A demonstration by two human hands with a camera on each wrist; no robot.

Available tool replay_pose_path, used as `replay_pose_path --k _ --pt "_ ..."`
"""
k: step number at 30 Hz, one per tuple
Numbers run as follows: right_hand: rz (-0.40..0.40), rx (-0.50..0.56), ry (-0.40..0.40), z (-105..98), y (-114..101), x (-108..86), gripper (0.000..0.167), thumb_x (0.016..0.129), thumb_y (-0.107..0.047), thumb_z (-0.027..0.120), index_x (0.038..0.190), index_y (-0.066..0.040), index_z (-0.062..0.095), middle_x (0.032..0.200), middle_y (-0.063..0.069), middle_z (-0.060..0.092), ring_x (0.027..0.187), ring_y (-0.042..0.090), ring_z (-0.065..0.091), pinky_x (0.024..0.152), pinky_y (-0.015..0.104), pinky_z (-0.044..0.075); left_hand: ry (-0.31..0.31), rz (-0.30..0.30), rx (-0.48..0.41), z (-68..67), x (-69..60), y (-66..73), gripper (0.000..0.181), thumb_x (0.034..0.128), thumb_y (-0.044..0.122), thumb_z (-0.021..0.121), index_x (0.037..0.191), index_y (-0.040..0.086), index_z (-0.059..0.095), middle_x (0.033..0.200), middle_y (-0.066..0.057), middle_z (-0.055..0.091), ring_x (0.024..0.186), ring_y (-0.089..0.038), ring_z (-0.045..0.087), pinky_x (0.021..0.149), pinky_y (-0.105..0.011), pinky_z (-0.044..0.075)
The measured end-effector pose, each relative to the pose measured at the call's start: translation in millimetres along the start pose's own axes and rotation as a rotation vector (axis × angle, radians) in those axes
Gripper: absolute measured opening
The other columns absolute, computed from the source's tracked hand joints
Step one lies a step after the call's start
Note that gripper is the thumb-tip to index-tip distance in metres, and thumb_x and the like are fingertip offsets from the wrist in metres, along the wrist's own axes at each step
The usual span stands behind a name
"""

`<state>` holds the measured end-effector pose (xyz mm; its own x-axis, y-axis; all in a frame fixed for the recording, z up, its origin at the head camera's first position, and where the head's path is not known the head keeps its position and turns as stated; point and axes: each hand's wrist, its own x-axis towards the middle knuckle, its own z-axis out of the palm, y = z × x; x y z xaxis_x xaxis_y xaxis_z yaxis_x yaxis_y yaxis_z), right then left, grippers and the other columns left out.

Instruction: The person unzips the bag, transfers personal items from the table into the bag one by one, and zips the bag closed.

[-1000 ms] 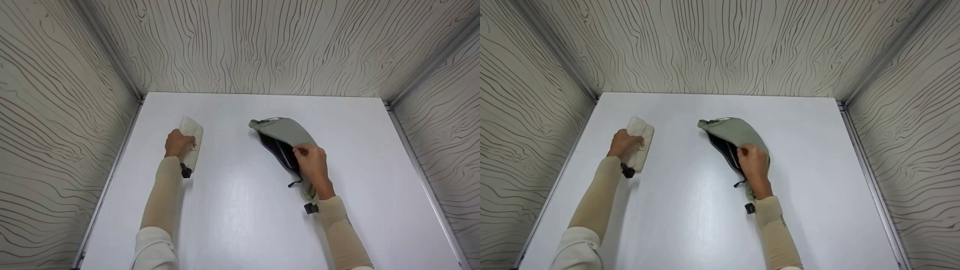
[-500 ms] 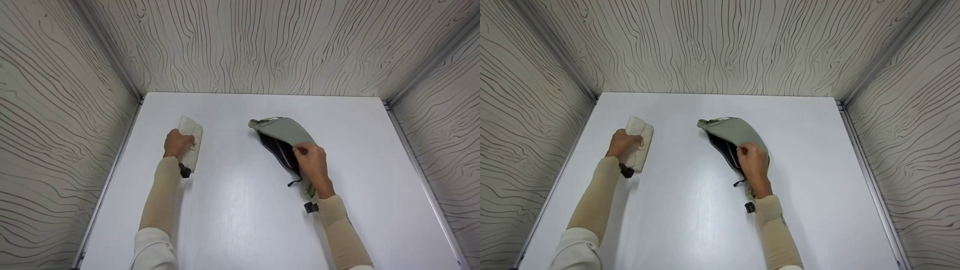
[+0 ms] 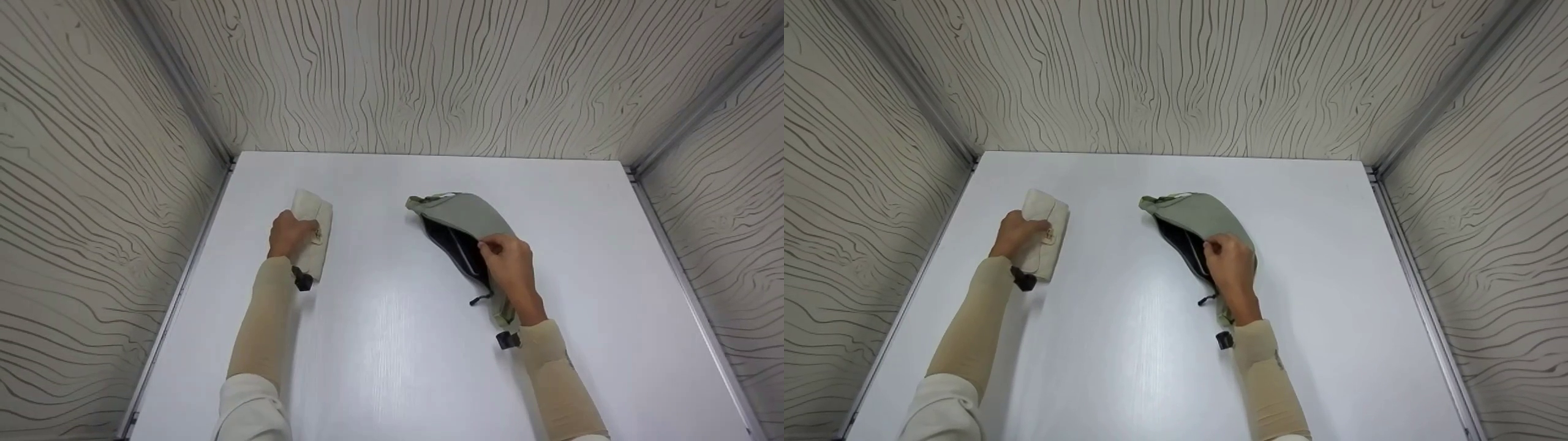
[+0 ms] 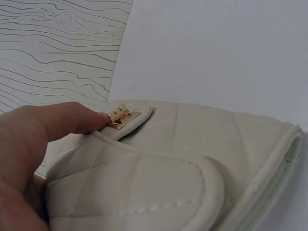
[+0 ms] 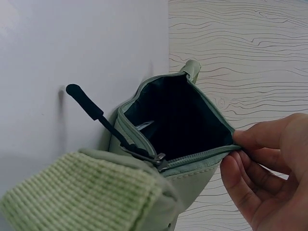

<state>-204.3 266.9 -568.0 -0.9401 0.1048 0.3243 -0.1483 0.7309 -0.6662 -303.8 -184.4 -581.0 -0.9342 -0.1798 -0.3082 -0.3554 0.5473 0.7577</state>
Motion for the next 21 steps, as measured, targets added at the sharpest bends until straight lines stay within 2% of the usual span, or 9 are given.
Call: replay_pose_path --k 15,21 --pt "0.003 0.010 0.001 0.2 2.0 0.3 0.011 0.096 -0.007 0.077 0.103 0.000 0.082 0.098 0.016 0.080 0.087 0.028 0.073 0.078 0.042 0.058 0.004 0.017 -0.063 3.3 -3.8 5.5 0.062 0.0918 0.033 0.067 0.138 -0.006 0.053 0.127 -0.022 0.064 0.110 -0.033 0.062 0.095 -0.047 0.053" --pt "-0.008 0.008 0.006 0.7 2.4 0.3 0.010 0.095 -0.006 0.077 0.101 0.000 0.082 0.096 0.016 0.080 0.085 0.028 0.073 0.076 0.040 0.058 -0.003 0.003 -0.118 5.4 -9.5 7.9 0.057 0.0928 0.030 0.066 0.136 -0.004 0.054 0.123 -0.019 0.065 0.107 -0.031 0.063 0.091 -0.042 0.054"
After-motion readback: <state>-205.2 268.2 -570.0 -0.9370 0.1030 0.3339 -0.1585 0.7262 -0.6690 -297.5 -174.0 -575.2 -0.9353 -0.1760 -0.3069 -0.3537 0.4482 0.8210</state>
